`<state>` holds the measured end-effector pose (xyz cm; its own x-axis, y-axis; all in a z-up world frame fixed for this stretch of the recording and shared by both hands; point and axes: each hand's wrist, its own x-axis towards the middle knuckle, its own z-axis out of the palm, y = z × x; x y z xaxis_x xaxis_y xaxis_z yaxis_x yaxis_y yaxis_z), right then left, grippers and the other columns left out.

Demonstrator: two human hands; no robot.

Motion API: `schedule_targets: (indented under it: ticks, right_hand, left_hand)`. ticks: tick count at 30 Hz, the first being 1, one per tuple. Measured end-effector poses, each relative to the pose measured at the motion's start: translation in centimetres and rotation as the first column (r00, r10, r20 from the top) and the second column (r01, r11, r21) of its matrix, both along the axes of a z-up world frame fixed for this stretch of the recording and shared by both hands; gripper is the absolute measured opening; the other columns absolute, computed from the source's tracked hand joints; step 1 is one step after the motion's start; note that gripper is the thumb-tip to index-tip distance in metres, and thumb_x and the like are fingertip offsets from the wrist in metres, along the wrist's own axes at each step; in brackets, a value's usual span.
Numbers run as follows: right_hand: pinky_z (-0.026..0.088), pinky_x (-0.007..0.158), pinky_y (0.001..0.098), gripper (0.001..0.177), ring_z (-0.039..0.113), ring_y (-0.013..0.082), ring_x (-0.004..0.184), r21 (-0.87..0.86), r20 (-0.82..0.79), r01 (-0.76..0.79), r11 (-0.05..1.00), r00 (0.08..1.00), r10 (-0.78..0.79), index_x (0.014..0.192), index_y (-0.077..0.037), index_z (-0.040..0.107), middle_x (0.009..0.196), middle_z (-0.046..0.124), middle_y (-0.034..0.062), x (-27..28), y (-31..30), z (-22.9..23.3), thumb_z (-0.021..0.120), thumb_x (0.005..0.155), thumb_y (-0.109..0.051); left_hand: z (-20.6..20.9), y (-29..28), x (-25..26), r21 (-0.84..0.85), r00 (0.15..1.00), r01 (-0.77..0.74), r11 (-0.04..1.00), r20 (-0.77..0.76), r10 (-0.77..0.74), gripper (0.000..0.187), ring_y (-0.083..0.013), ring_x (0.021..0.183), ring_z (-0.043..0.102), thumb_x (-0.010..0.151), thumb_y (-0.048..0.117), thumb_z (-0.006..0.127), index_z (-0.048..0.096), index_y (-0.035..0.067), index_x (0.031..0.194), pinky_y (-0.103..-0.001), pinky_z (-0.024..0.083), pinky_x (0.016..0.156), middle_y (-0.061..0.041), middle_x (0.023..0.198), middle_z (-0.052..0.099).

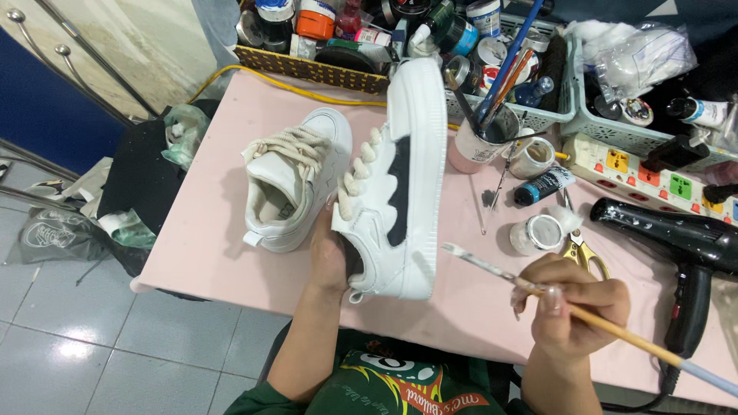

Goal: The person paints a black design onto a white sneaker using a paintbrush and black paint. They repeatedly dip the brush into a paint container and apply the paint to the side of the shoe. After painting, they use a hairdryer to dry the paint on the shoe. The process is repeated several times to refine the design.

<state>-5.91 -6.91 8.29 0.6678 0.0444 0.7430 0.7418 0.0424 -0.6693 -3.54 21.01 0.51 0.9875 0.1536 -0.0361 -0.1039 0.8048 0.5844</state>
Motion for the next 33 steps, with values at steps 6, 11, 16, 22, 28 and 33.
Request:
schedule_targets:
  ticks: [6, 11, 16, 22, 28, 33]
  right_hand:
    - [0.054, 0.046, 0.0250, 0.020, 0.062, 0.0160, 0.057, -0.210, 0.065, -0.071, 0.975, 0.994, 0.086, 0.102, -0.002, 0.039, 0.077, 0.063, 0.0200, 0.7, 0.6, 1.2, 0.059, 0.099, -0.005]
    - [0.054, 0.047, 0.0252, 0.020, 0.062, 0.0158, 0.059, -0.201, 0.031, -0.130, 0.971, 0.990, 0.139, 0.101, -0.003, 0.039, 0.078, 0.063, 0.0198, 1.4, 0.5, 1.3, 0.059, 0.098, -0.004]
    - [0.054, 0.045, 0.0253, 0.019, 0.062, 0.0172, 0.060, -0.194, -0.005, -0.131, 0.972, 0.991, 0.132, 0.099, -0.002, 0.041, 0.078, 0.063, 0.0216, 1.5, 0.4, 1.3, 0.059, 0.096, -0.002]
    - [0.054, 0.044, 0.0239, 0.018, 0.061, 0.0164, 0.059, -0.207, 0.003, -0.120, 0.971, 0.992, 0.123, 0.100, -0.001, 0.040, 0.078, 0.062, 0.0211, 1.4, 0.3, 1.1, 0.058, 0.096, -0.001]
    - [0.055, 0.049, 0.0252, 0.018, 0.063, 0.0164, 0.060, -0.173, 0.084, -0.141, 0.975, 0.984, 0.157, 0.099, -0.002, 0.039, 0.078, 0.062, 0.0179, 1.8, 0.2, 1.1, 0.056, 0.096, 0.000]
    - [0.052, 0.047, 0.0259, 0.018, 0.061, 0.0156, 0.058, -0.208, 0.090, -0.119, 0.971, 0.986, 0.141, 0.098, -0.002, 0.040, 0.078, 0.062, 0.0194, 1.6, 0.2, 1.3, 0.058, 0.095, 0.000]
  left_hand:
    - [-0.7, 0.1, -0.5, 0.337, 0.994, -0.042, 0.941, 0.108, 0.005, 0.055, -0.0253, 0.140, 0.048, 0.111, 0.026, 0.028, 0.035, -0.005, 0.156, -0.039, 0.037, 0.120, -0.019, 0.154, 0.047]
    - [-2.1, 0.0, -0.9, 0.293, 0.993, 0.005, 0.956, 0.108, -0.038, 0.061, -0.0273, 0.145, 0.042, 0.112, 0.031, 0.020, 0.027, -0.008, 0.158, -0.039, 0.031, 0.124, -0.021, 0.159, 0.042]
    - [-2.7, 0.0, -1.2, 0.272, 0.981, 0.036, 0.962, 0.173, -0.085, 0.064, -0.0268, 0.147, 0.041, 0.113, 0.035, 0.020, 0.026, -0.008, 0.160, -0.039, 0.030, 0.125, -0.021, 0.161, 0.039]
    - [-2.7, 0.0, -1.4, 0.229, 0.984, 0.062, 0.971, 0.149, -0.098, 0.064, -0.0270, 0.145, 0.043, 0.114, 0.036, 0.023, 0.029, -0.008, 0.159, -0.039, 0.031, 0.124, -0.021, 0.159, 0.042]
    - [-2.5, -0.1, -1.4, 0.234, 0.995, 0.037, 0.972, 0.081, -0.057, 0.059, -0.0234, 0.138, 0.050, 0.112, 0.034, 0.028, 0.038, -0.008, 0.153, -0.037, 0.036, 0.121, -0.019, 0.152, 0.051]
    - [-2.0, 0.0, -1.6, 0.245, 0.990, 0.031, 0.969, 0.128, -0.064, 0.056, -0.0242, 0.132, 0.053, 0.117, 0.030, 0.031, 0.045, -0.012, 0.150, -0.038, 0.039, 0.117, -0.021, 0.145, 0.056]
